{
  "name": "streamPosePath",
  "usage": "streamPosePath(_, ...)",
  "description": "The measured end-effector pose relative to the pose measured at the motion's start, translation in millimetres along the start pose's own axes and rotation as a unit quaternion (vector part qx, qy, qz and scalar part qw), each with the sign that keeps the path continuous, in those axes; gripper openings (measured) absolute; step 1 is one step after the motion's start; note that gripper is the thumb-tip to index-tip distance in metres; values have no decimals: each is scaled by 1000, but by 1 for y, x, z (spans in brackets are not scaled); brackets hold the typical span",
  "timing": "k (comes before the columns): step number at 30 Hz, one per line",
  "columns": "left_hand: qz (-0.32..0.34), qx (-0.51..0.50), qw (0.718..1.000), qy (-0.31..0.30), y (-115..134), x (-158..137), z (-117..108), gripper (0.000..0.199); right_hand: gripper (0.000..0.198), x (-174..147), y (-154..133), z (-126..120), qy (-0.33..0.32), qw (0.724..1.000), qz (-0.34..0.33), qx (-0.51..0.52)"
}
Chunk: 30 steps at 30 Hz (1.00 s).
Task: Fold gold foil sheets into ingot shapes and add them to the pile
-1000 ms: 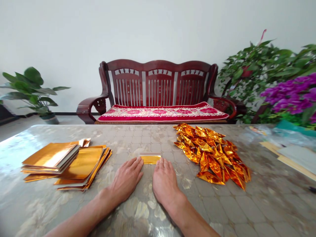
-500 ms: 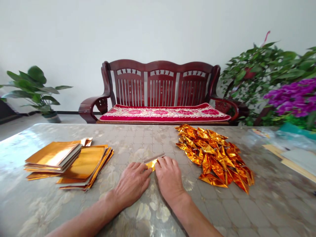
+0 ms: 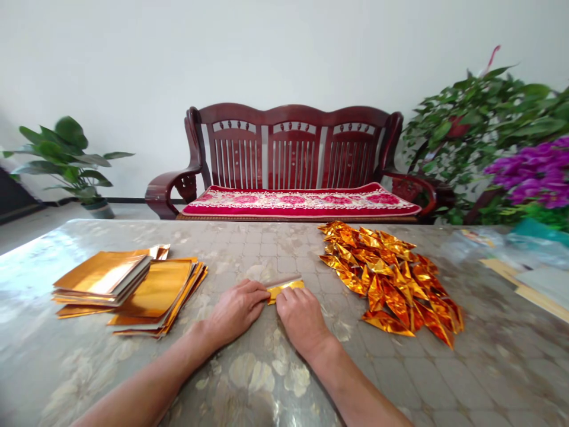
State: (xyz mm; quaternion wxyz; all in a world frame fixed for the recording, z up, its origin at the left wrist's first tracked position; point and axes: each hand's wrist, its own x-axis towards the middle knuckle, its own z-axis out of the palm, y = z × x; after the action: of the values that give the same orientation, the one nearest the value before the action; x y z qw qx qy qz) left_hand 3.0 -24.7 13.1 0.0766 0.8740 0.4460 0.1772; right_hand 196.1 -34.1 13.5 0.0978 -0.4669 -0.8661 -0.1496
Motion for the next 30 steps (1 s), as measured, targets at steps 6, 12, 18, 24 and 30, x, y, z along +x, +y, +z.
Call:
streamPosePath(6, 12, 51, 999, -5, 1, 5, -3, 18, 17, 1, 0, 5, 28, 999, 19, -6)
streamPosePath(12, -19, 74, 997, 34, 6, 10, 7, 27, 14, 0, 0, 3, 50, 997, 46, 45)
streamPosePath(18, -43, 8, 997, 56, 7, 9, 11, 28, 12, 3, 1, 1, 36, 994, 41, 99)
streamPosePath(24, -197, -113, 968, 112, -6, 13, 5, 23, 13, 7, 2, 4, 45, 992, 50, 105)
streamPosePath(30, -199, -102, 973, 65, -8, 18, 5, 15, 10, 7, 0, 5, 36, 992, 65, 98)
